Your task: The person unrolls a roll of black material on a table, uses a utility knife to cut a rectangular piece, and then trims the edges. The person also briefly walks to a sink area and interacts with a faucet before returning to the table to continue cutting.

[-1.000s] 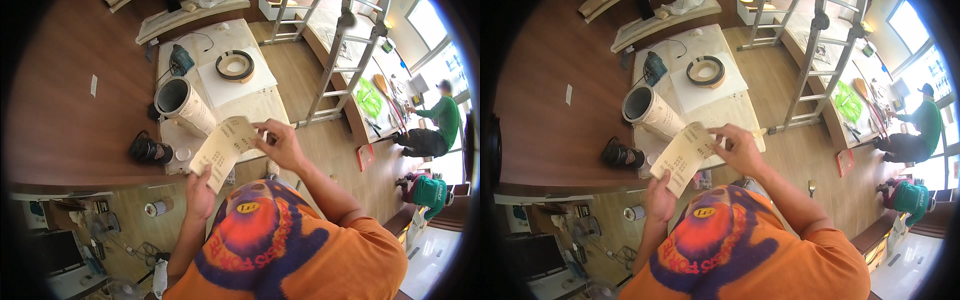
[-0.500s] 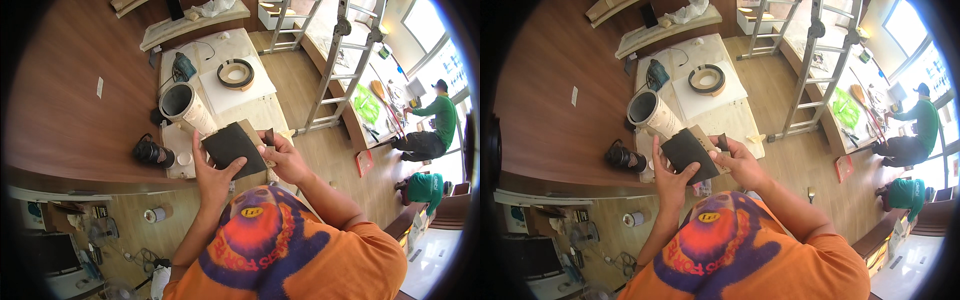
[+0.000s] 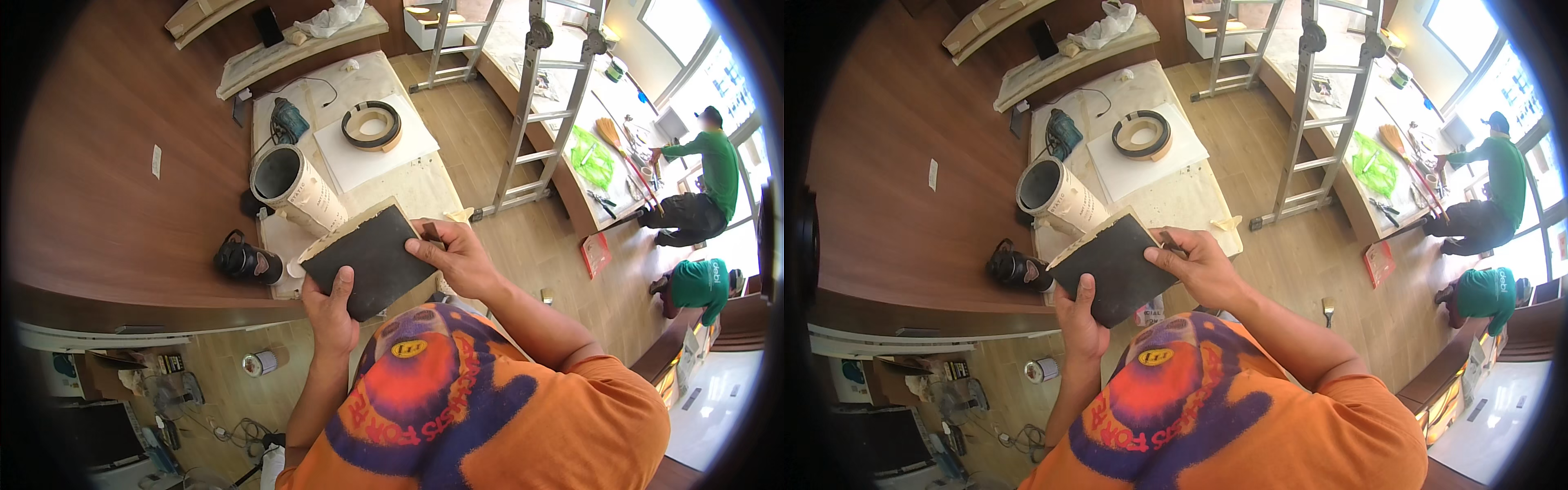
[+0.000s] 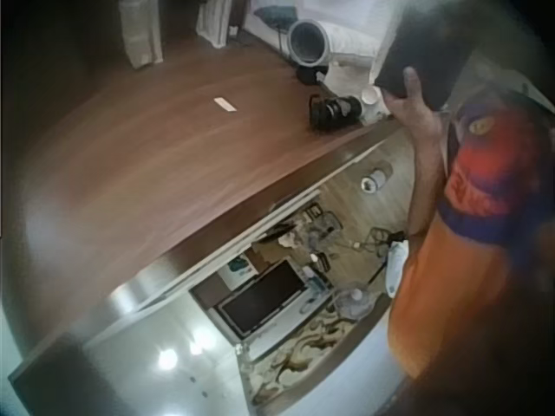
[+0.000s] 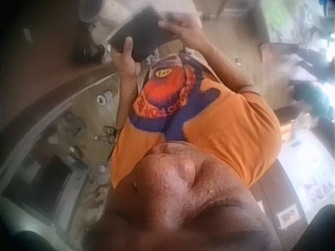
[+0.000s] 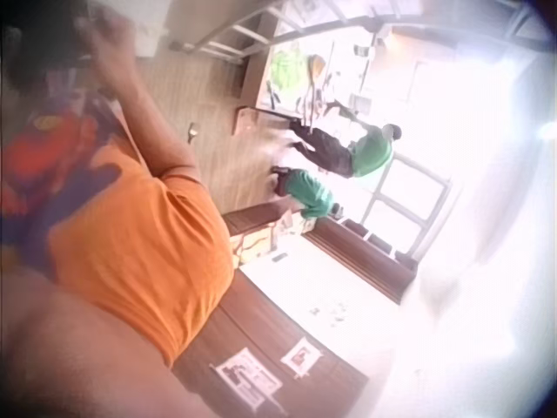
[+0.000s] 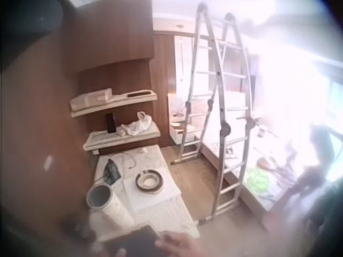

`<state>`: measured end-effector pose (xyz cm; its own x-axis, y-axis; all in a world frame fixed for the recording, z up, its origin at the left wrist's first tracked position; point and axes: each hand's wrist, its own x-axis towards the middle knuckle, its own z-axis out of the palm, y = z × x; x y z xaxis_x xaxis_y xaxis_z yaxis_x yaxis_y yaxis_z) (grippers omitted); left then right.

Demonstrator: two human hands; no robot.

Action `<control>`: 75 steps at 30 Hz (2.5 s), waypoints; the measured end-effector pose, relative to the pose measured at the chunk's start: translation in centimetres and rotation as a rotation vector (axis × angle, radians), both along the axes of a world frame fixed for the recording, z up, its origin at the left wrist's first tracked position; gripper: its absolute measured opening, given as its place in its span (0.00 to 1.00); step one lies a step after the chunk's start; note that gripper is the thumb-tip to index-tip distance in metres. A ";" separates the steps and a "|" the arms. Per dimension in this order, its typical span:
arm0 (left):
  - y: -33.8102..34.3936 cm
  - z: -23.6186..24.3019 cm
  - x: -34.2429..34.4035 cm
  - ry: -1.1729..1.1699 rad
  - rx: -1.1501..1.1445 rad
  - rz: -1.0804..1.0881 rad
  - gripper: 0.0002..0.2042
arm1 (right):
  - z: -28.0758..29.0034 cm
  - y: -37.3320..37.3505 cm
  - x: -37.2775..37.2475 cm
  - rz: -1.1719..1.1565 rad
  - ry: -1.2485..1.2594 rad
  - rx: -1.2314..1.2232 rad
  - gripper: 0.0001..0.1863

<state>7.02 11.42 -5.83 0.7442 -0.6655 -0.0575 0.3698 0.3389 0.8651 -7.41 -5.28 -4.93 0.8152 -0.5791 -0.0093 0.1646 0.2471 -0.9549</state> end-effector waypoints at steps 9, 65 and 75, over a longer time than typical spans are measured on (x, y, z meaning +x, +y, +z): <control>0.2 0.9 -1.5 -0.200 0.073 0.134 0.20 | 1.6 0.4 0.0 -0.092 0.031 -0.011 0.17; -2.1 -3.3 6.5 -0.158 -0.110 -0.186 0.18 | -2.8 0.3 1.0 0.020 0.429 0.380 0.17; -0.4 -3.9 7.6 0.152 -0.160 -0.156 0.20 | 7.4 -2.4 -0.2 0.241 0.286 -0.422 0.23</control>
<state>14.64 10.98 -9.76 0.6231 -0.7808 -0.0458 0.5500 0.3957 0.7355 -7.62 -7.70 2.42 0.9238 -0.3784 -0.0576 -0.1296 -0.1675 -0.9773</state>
